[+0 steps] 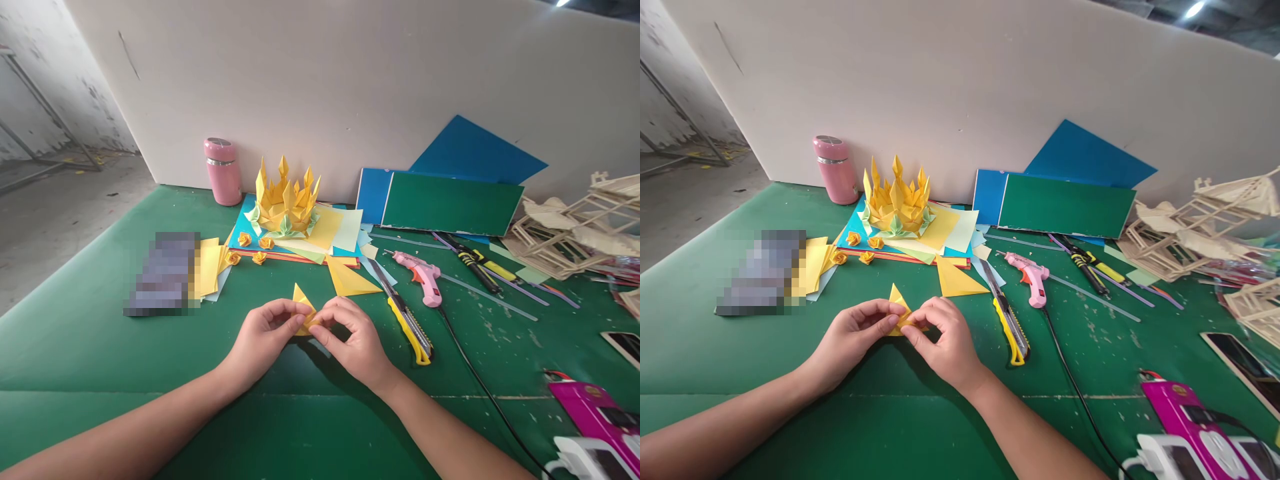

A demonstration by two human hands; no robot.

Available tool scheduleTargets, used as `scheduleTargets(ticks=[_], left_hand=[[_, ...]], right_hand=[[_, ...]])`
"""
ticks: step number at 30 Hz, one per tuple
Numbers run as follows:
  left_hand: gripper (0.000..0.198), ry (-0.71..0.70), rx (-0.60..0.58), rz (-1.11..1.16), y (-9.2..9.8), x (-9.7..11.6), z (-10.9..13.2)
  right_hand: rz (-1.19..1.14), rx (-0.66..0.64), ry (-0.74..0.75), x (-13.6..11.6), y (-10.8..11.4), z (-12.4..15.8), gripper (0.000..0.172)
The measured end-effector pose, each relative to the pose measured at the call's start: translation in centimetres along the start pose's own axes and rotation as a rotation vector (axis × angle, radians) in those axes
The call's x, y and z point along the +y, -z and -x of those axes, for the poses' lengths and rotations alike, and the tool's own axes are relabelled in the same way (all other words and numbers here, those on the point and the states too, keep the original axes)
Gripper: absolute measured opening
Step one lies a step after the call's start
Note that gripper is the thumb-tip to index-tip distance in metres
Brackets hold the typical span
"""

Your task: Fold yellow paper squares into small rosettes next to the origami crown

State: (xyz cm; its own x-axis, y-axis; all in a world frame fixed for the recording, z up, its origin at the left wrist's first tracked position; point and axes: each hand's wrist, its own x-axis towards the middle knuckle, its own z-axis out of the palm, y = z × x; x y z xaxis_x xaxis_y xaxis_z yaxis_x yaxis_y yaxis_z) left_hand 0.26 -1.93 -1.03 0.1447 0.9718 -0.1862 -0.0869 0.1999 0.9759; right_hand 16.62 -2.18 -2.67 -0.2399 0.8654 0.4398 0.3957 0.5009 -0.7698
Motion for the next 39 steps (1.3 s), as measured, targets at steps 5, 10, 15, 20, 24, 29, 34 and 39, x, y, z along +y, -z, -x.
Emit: scheduleTargets(ticks=[5, 10, 15, 20, 24, 29, 34, 39], left_hand=[[0.022, -0.009, 0.012, -0.009, -0.09, -0.01, 0.06], [0.017, -0.052, 0.015, -0.057, -0.11, 0.02, 0.11], [0.016, -0.087, 0.013, -0.081, -0.16, 0.04, 0.12], [0.015, -0.078, 0.0, -0.076, -0.33, 0.1, 0.17], [0.016, -0.039, -0.005, -0.044, -0.37, 0.17, 0.22], [0.015, -0.037, -0.008, -0.039, -0.3, 0.29, 0.25], [0.015, -0.06, -0.028, -0.038, -0.36, 0.31, 0.35], [0.022, -0.032, -0.037, 0.007, -0.34, 0.1, 0.35]], right_hand=[[-0.021, 0.024, -0.077, 0.06, -0.03, -0.11, 0.017], [-0.022, 0.016, -0.078, -0.15, 0.07, -0.26, 0.018], [-0.016, 0.025, -0.065, -0.19, 0.11, -0.23, 0.02], [-0.065, 0.015, -0.078, -0.22, 0.06, 0.02, 0.016], [-0.086, -0.016, -0.106, -0.31, 0.1, 0.09, 0.017], [-0.127, -0.019, -0.124, -0.3, 0.12, 0.13, 0.017], [-0.144, -0.001, -0.115, -0.44, 0.12, 0.15, 0.017], [-0.167, 0.007, -0.14, -0.55, 0.09, 0.16, 0.018]])
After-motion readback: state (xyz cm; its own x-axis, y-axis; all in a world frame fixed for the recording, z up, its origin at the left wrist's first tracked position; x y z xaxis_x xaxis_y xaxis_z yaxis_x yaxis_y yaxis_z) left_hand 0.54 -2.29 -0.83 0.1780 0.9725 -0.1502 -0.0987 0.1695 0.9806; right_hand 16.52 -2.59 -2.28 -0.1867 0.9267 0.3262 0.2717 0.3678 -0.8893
